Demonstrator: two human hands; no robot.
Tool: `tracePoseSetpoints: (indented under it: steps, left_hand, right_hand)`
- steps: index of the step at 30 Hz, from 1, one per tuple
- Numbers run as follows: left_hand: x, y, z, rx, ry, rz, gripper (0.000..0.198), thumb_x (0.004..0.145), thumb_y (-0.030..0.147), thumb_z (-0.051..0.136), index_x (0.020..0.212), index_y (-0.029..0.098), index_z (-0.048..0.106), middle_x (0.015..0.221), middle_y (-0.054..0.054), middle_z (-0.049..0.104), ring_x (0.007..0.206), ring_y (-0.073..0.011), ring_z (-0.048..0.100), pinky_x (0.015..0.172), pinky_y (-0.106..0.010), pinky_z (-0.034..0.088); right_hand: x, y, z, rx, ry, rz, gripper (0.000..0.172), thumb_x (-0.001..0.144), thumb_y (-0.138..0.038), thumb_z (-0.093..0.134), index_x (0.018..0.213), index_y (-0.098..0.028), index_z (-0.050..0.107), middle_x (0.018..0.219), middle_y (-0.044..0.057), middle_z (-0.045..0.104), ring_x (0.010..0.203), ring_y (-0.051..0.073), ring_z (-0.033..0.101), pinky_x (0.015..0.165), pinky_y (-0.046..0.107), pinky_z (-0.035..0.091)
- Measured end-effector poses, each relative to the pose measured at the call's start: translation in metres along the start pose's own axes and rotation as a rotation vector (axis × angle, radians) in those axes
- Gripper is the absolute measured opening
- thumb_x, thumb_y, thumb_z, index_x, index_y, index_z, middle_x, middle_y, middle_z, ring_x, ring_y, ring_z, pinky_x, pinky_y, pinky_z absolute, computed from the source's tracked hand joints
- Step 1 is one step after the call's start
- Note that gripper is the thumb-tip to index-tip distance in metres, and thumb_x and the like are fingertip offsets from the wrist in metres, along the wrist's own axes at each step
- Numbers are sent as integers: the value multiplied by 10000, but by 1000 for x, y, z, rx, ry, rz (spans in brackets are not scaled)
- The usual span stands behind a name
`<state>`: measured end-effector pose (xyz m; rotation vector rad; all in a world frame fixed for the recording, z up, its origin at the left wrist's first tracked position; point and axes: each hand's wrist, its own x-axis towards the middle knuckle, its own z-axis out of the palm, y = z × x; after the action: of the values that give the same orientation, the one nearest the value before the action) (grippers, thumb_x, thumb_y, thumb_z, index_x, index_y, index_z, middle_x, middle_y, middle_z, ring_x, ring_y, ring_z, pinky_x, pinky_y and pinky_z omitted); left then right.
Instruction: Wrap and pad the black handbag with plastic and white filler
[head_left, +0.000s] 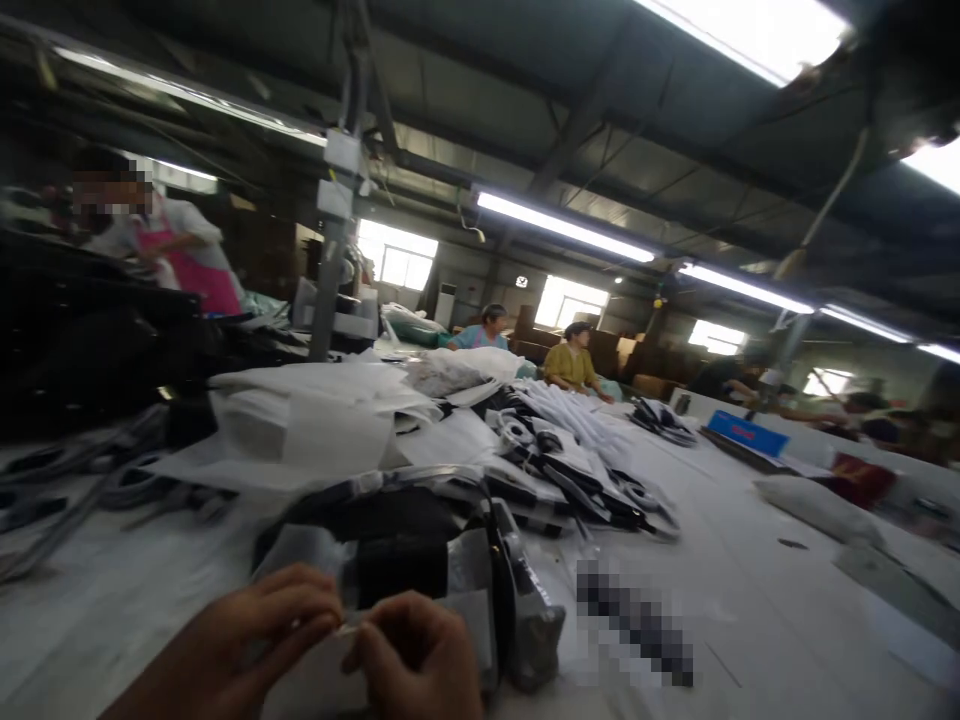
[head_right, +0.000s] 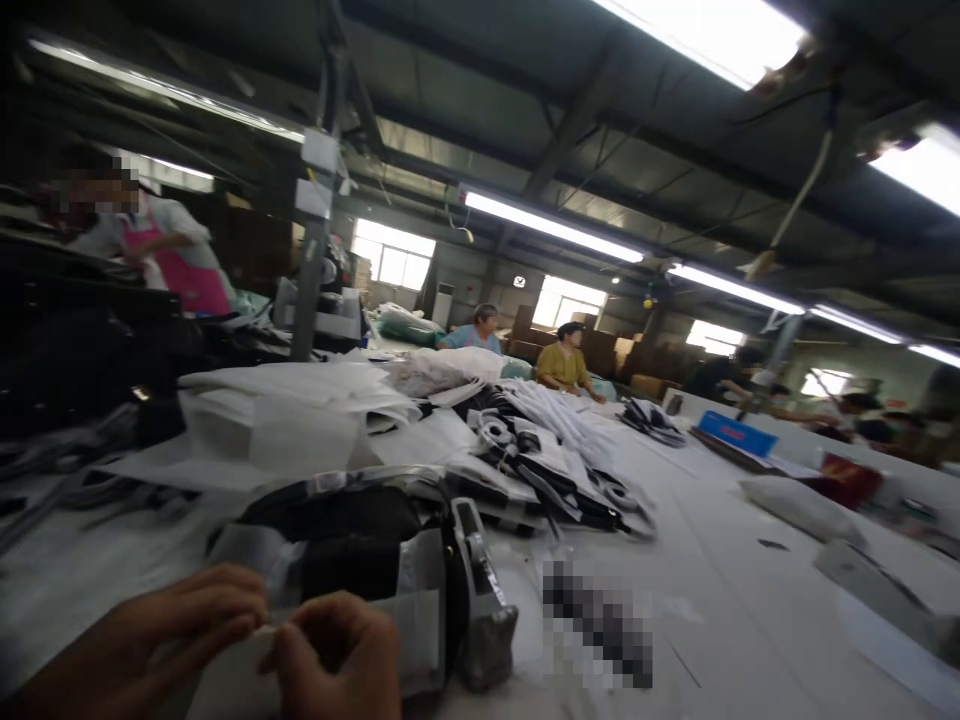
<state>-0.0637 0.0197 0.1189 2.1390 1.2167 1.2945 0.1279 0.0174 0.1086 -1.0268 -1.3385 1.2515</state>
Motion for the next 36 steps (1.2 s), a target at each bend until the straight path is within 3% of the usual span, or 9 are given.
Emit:
tracePoseSetpoints:
  steps: [3,5,11,18,23,27,31,34,36]
  left_hand:
    - [23,-17,-35,66,143,-225,354,828,575,603,997,296,740,981,-18,757,906,-234,702,780,-245,542]
    - [43,-33,-50,68,209,-323,427,821,604,575,1023,258,724,1018,-43,751,969,-260,681,866,-296,516]
    - [76,-64,-55,-90,-2,-409,474,704,604,680,872,164,730,741,-61,725,684,-253,683,611,-319,545]
    - [53,-56,-48,-72,104,-358,400,864,566,552,976,192,639,894,-65,697,862,-243,662,735,-312,519]
    - [23,-48,-30,58,26,-313,337,851,485,601,1071,232,632,943,-24,696,840,-232,655,738,-308,488]
    - [17,-40,-25,127,-32,-302,272,892,466,533,949,246,681,904,-11,686,811,-214,649,706,-285,463]
    - [20,-32,-27,203,-95,-224,283,915,464,513,864,278,721,941,-7,671,854,-197,648,736,-254,459]
    - [25,-45,-32,126,-94,-205,423,932,544,450,771,263,722,854,-20,675,821,-200,652,732,-243,481]
    - [32,-65,-38,55,47,-226,405,880,594,508,818,269,741,903,-28,709,889,-228,667,767,-245,510]
  right_hand:
    - [13,-8,5,1,-8,-43,458,756,-586,721,742,-131,665,621,25,657,387,54,446,366,162,339]
    - [26,-14,9,-47,12,-75,427,788,-555,695,759,-132,655,644,27,658,404,66,476,377,168,348]
    - [70,-28,24,-341,89,-302,249,851,-370,618,768,-149,697,670,35,693,538,135,581,500,218,422]
    - [74,-12,37,-375,27,-349,223,920,-359,559,856,-174,667,754,36,719,653,161,630,582,231,424]
    - [71,4,37,-525,-58,-394,142,889,-250,578,814,-188,682,701,3,695,623,145,621,563,217,382]
    - [83,2,37,-549,35,-383,151,907,-240,561,800,-196,659,735,19,716,681,170,667,598,224,417]
    - [99,-3,43,-817,100,-403,121,885,-166,569,840,-202,675,782,59,748,743,229,714,650,269,453]
    - [106,-5,52,-1009,89,-397,105,843,-169,618,856,-218,709,827,82,769,796,290,735,684,325,495]
    - [108,-7,57,-1058,74,-368,111,823,-178,638,852,-224,734,859,93,778,829,315,738,716,368,523]
